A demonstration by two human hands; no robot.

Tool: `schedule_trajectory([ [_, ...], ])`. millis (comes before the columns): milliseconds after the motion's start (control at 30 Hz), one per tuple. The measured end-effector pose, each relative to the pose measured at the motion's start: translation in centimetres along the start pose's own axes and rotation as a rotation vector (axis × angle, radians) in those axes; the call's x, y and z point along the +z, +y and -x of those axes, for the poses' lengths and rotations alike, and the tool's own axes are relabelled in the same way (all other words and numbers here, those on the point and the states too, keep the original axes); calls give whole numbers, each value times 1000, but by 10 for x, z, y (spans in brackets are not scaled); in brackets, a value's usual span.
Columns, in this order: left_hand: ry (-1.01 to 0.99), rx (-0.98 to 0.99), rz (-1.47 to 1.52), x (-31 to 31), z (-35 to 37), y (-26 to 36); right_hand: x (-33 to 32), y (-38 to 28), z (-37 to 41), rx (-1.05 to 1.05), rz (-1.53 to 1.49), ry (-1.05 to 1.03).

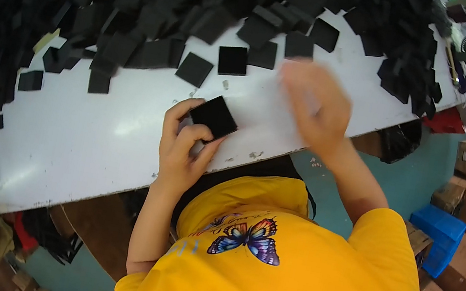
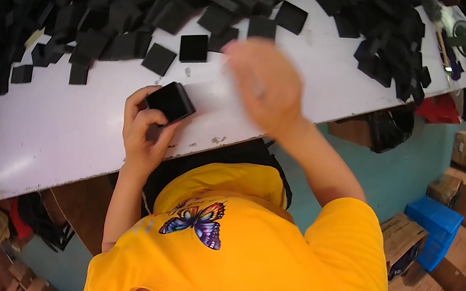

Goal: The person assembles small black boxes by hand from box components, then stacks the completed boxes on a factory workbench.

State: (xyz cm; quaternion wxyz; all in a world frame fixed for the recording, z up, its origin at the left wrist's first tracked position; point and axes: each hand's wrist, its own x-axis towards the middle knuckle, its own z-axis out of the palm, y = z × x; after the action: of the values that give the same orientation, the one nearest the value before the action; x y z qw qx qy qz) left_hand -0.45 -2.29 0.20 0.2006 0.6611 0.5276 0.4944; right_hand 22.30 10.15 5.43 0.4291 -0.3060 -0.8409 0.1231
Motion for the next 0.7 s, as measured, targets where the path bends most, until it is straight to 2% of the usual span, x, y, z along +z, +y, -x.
schedule_trajectory([
  [33, -12, -3, -13, 1, -1, 3, -7, 23, -3, 84, 139, 110],
  [100, -24, -14, -49, 0, -4, 6, -22, 60, -2, 202, 406, 6],
  [200, -51, 64, -107, -2, -7, 6, -29, 79, 7, 313, 478, -172],
  [267, -35, -29, -48, -1, -5, 8, -33, 97, 16, 127, 498, -142],
  [300, -30, -18, -55, -2, -6, 9, -38, 81, 4, 106, 450, -93],
  [333, -46, 1, -96, -3, -6, 9, -44, 70, -2, 192, 421, -54],
  [400, -4, -4, 20, -2, -5, 6, -52, 48, -13, 334, 152, 45],
  [500, 30, -22, 147, 5, 1, -7, -43, -7, -39, 471, -491, -288],
  [533, 20, -40, 166, 5, -1, -6, -34, -14, -48, 471, -479, -442],
  [600, 7, -77, 201, 2, -4, -3, 3, -12, -57, 372, -515, -568],
  [700, 8, -164, 184, 1, -2, -1, 44, -10, -67, 537, -682, -754],
])
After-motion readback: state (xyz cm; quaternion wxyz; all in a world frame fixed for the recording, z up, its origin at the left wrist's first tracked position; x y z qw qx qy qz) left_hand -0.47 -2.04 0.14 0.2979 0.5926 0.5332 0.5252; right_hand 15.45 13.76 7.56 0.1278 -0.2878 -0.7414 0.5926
